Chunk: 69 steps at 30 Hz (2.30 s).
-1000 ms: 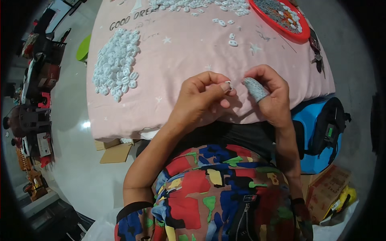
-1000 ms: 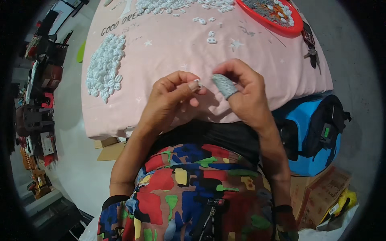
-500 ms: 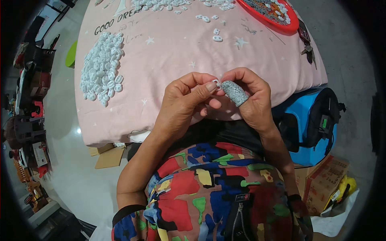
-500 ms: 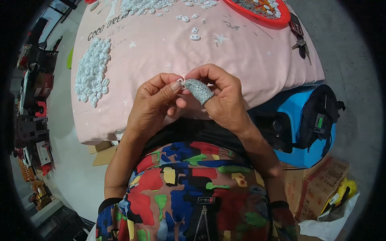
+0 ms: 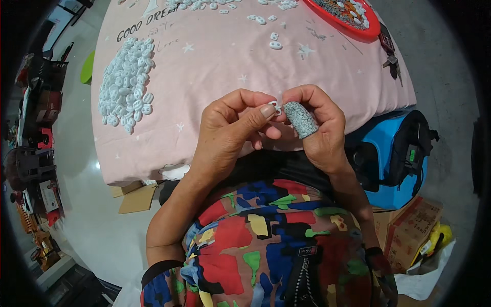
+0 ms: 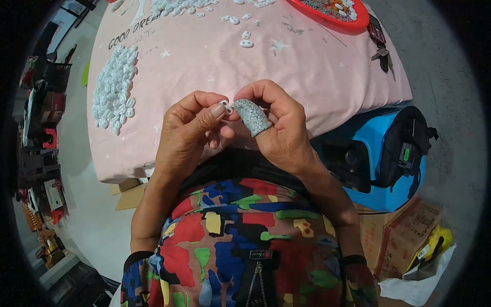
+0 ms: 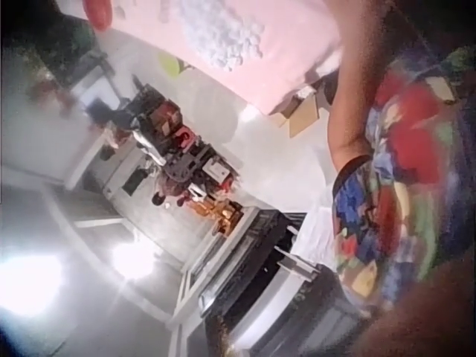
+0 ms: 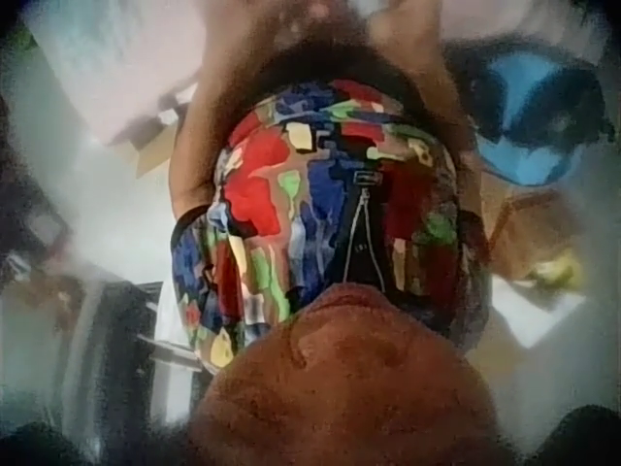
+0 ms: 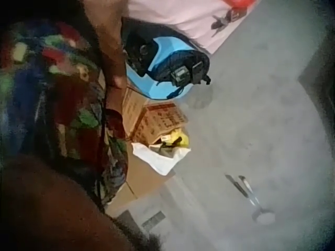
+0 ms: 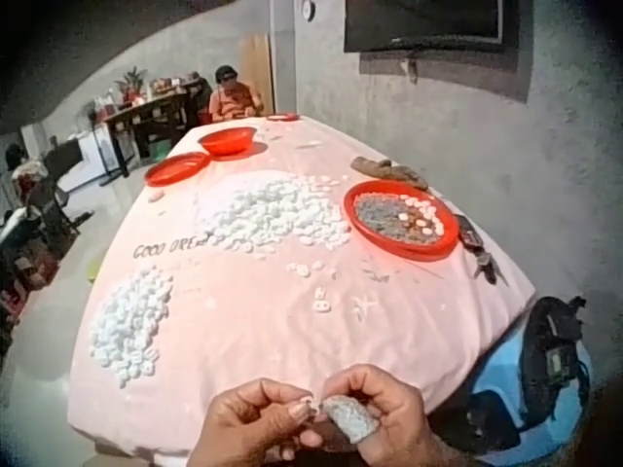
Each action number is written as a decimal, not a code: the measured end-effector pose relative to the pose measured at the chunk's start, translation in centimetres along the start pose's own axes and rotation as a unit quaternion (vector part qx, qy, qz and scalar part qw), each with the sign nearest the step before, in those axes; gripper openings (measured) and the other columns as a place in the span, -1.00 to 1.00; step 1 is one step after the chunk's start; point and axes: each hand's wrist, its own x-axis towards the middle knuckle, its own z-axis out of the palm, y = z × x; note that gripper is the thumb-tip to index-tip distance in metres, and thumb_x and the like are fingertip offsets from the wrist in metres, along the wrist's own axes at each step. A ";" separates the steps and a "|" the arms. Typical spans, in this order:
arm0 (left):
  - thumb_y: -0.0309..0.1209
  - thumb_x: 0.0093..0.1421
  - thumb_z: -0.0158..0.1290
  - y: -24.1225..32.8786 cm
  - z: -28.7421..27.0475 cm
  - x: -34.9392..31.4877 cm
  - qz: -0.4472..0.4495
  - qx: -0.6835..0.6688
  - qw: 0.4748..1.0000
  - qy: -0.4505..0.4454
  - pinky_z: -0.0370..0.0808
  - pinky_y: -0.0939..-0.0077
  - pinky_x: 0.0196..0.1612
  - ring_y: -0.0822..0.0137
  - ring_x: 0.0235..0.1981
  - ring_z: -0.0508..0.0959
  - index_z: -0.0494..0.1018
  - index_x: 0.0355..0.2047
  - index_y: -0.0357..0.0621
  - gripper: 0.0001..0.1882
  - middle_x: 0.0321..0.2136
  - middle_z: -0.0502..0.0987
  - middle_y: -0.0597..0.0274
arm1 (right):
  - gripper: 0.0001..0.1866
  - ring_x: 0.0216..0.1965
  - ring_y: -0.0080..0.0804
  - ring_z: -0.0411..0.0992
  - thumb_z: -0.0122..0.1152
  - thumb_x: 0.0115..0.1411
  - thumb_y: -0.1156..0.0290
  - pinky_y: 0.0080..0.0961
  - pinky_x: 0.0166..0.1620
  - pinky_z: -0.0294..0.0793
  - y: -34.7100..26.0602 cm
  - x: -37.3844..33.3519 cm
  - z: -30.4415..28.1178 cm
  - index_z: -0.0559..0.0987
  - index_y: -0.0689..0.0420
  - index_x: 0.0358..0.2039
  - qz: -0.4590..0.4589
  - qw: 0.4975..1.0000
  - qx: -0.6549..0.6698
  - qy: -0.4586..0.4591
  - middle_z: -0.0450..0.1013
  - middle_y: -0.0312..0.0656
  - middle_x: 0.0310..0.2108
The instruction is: The person assembles plastic cord locks by inserting springs into plastic toggle pieces and pressing the components together by hand.
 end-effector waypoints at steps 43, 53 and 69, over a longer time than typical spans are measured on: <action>-0.44 0.24 0.10 -0.1 -0.3 0.2 -0.001 -0.003 1.000 0.026 0.38 0.81 -0.56 0.56 -0.51 0.55 0.47 -0.22 -0.27 -0.84 -0.42 0.61 0.17 | -0.78 -0.21 -0.65 0.41 -0.01 0.23 0.61 -0.75 -0.20 0.41 0.1 0.5 -1.3 0.49 0.28 -0.12 -0.080 0.990 -0.107 -0.037 0.46 -0.29 -0.26; -0.41 0.22 0.15 -0.6 -0.5 0.2 -0.001 0.031 0.999 0.041 0.30 0.82 -0.57 0.63 -0.61 0.42 0.52 -0.26 -0.26 -0.83 -0.48 0.56 0.28 | -0.84 -0.39 -0.72 0.40 0.19 0.12 0.66 -0.78 -0.38 0.35 -0.3 0.6 -1.1 0.51 0.24 -0.25 -0.067 0.962 -0.262 -0.035 0.44 -0.34 -0.38; -0.41 0.22 0.15 -1.3 -0.4 0.1 0.009 -0.013 0.999 0.037 0.28 0.83 -0.60 0.63 -0.63 0.41 0.52 -0.23 -0.26 -0.82 -0.51 0.55 0.31 | -0.86 -0.36 -0.68 0.44 0.19 0.11 0.67 -0.74 -0.35 0.43 0.8 0.5 0.1 0.49 0.27 -0.30 -0.103 0.972 -0.212 0.000 0.45 -0.31 -0.41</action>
